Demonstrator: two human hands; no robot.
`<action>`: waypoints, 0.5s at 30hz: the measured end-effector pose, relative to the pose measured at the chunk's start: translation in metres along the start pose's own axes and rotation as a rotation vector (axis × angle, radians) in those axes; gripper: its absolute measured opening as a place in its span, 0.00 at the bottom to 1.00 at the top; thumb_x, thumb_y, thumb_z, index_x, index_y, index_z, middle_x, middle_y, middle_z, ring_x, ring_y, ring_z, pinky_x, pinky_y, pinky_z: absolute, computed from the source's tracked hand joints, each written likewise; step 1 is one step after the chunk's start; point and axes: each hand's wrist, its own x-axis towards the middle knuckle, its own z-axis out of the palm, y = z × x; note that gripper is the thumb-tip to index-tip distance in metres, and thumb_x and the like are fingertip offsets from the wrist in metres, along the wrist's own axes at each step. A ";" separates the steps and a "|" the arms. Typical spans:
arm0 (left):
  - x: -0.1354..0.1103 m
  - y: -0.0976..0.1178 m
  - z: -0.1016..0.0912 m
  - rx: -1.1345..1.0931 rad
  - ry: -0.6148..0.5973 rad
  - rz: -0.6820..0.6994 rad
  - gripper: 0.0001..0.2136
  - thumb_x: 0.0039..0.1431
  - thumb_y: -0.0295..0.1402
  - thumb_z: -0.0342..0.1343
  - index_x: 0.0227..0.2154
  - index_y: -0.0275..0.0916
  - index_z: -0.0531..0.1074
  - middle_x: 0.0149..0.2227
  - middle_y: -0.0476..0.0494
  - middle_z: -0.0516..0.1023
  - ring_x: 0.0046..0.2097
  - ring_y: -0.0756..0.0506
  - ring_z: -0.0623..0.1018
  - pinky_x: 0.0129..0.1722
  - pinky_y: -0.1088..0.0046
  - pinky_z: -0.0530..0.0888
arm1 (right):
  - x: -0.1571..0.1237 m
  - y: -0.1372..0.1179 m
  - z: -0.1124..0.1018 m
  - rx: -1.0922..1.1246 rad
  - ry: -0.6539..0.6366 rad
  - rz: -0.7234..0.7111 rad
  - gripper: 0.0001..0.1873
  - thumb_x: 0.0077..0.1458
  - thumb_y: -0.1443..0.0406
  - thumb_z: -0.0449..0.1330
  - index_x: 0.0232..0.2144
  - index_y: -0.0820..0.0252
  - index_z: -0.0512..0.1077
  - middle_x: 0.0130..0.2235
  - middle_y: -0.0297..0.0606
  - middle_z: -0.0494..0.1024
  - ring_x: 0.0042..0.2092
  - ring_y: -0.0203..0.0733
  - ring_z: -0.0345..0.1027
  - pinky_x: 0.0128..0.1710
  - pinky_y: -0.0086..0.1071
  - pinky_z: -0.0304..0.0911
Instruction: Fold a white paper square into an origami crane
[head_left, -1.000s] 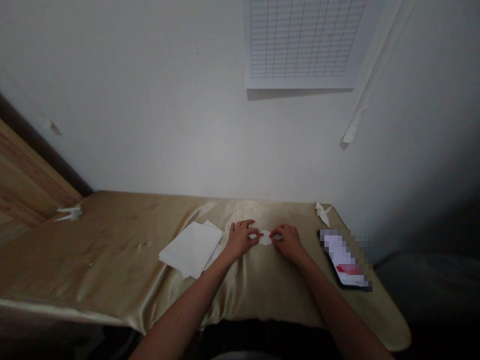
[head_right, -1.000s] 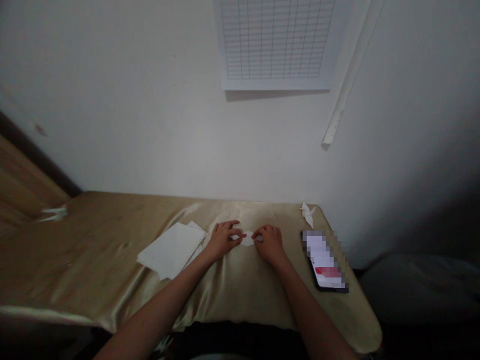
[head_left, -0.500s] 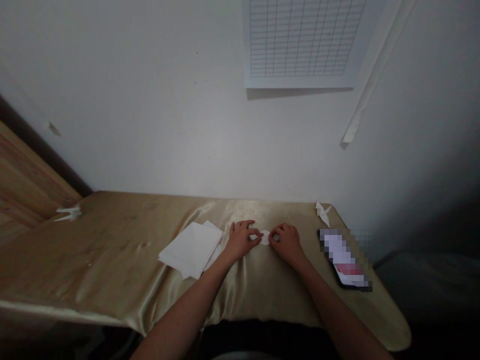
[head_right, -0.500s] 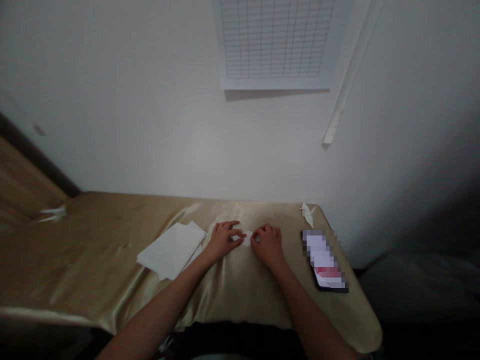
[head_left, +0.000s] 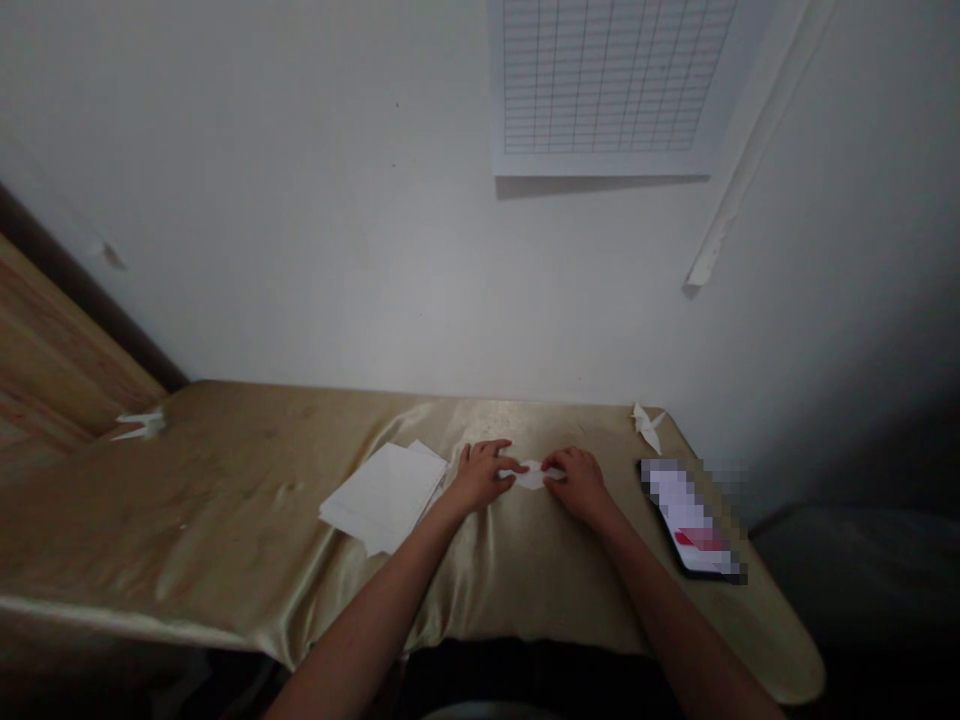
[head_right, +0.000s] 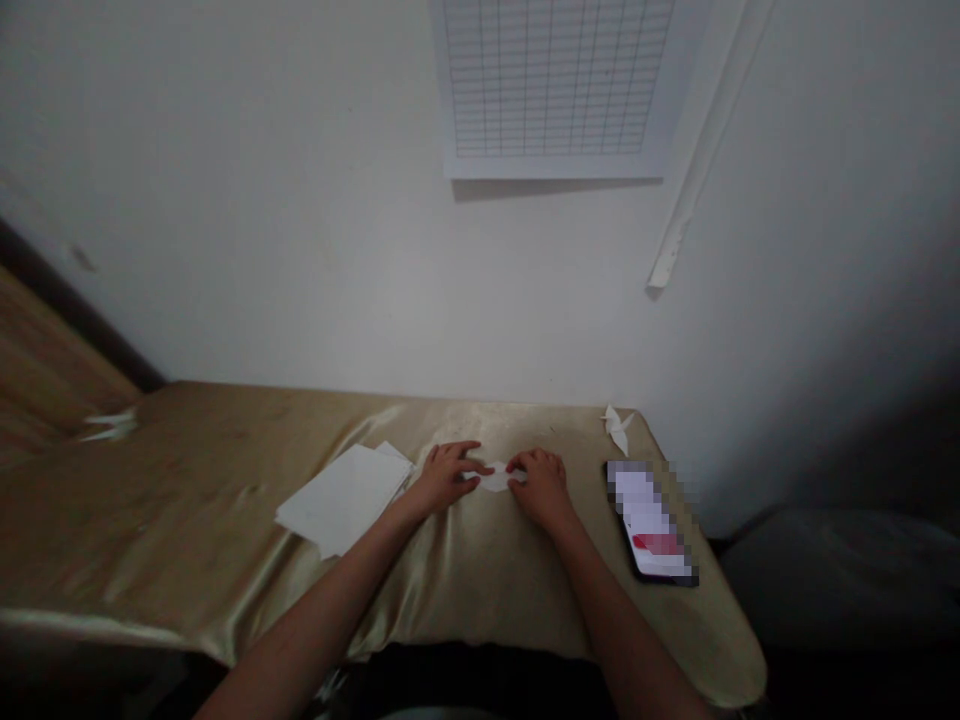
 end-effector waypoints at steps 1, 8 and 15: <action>0.000 0.000 -0.001 -0.002 -0.009 0.003 0.15 0.60 0.33 0.61 0.47 0.62 0.78 0.65 0.51 0.66 0.65 0.38 0.63 0.66 0.41 0.49 | 0.000 0.000 -0.001 0.007 -0.006 0.001 0.12 0.51 0.68 0.62 0.39 0.53 0.77 0.44 0.38 0.75 0.51 0.45 0.65 0.56 0.39 0.52; -0.004 0.004 -0.006 -0.008 -0.018 0.008 0.16 0.61 0.32 0.60 0.49 0.61 0.77 0.65 0.49 0.66 0.66 0.38 0.63 0.67 0.40 0.48 | -0.003 -0.001 -0.002 -0.020 -0.027 -0.016 0.14 0.53 0.69 0.61 0.42 0.53 0.77 0.47 0.38 0.75 0.53 0.46 0.63 0.58 0.40 0.51; -0.003 0.013 -0.003 -0.015 0.064 -0.031 0.12 0.61 0.40 0.61 0.47 0.59 0.78 0.61 0.48 0.71 0.63 0.37 0.65 0.65 0.39 0.50 | -0.004 0.003 -0.003 -0.034 -0.015 -0.081 0.16 0.54 0.68 0.62 0.46 0.57 0.76 0.48 0.42 0.75 0.53 0.47 0.63 0.58 0.39 0.53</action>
